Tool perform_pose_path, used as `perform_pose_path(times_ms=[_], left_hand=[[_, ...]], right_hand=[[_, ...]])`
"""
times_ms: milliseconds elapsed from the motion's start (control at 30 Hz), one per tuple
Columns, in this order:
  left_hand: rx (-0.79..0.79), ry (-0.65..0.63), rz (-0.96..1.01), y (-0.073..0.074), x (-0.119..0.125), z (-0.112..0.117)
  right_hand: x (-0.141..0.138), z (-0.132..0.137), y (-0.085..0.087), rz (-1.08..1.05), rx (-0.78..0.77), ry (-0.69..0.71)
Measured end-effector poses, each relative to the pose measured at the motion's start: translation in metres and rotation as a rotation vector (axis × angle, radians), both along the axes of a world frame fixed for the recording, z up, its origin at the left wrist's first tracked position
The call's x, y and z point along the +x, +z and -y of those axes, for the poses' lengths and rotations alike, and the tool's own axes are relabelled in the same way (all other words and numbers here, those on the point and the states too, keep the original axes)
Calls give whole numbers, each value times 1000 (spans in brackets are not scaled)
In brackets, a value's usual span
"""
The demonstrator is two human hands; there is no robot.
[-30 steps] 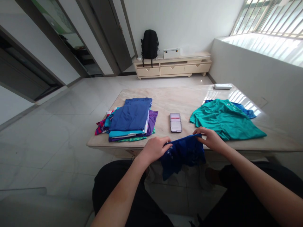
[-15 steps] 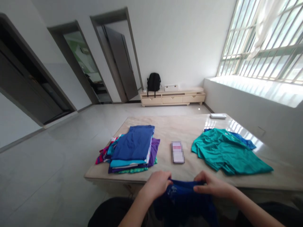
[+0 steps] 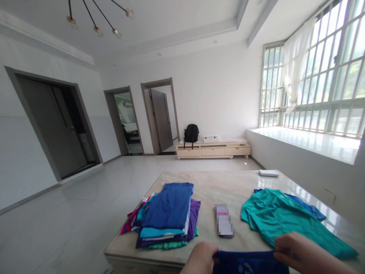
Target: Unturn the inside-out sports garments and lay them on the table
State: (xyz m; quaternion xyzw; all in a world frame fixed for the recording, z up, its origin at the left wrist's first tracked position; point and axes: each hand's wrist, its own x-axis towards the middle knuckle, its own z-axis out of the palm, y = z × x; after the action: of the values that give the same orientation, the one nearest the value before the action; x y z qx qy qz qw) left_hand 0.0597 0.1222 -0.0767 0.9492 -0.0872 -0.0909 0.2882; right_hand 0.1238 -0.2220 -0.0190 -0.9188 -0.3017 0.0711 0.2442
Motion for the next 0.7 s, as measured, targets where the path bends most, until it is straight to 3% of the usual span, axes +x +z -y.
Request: perform_pose_path(times_ms=[100, 267, 400, 533, 600, 700], left_hand=[[13, 18, 129, 7, 3, 4], [-361, 180, 309, 14, -7, 16], [-707, 288, 266, -4, -10, 28], [-751, 324, 212, -15, -14, 28], [-747, 315, 234, -6, -18, 23], [-733, 314, 275, 19, -23, 12]], right_hand=[[1, 9, -1, 59, -138, -43], [-1, 18, 1, 68, -15, -84], [-3, 16, 13, 168, 97, -162], [-9, 8, 30, 351, 180, -145], [-12, 4, 36, 359, 195, -144], [-12, 1, 40, 345, 190, -164]])
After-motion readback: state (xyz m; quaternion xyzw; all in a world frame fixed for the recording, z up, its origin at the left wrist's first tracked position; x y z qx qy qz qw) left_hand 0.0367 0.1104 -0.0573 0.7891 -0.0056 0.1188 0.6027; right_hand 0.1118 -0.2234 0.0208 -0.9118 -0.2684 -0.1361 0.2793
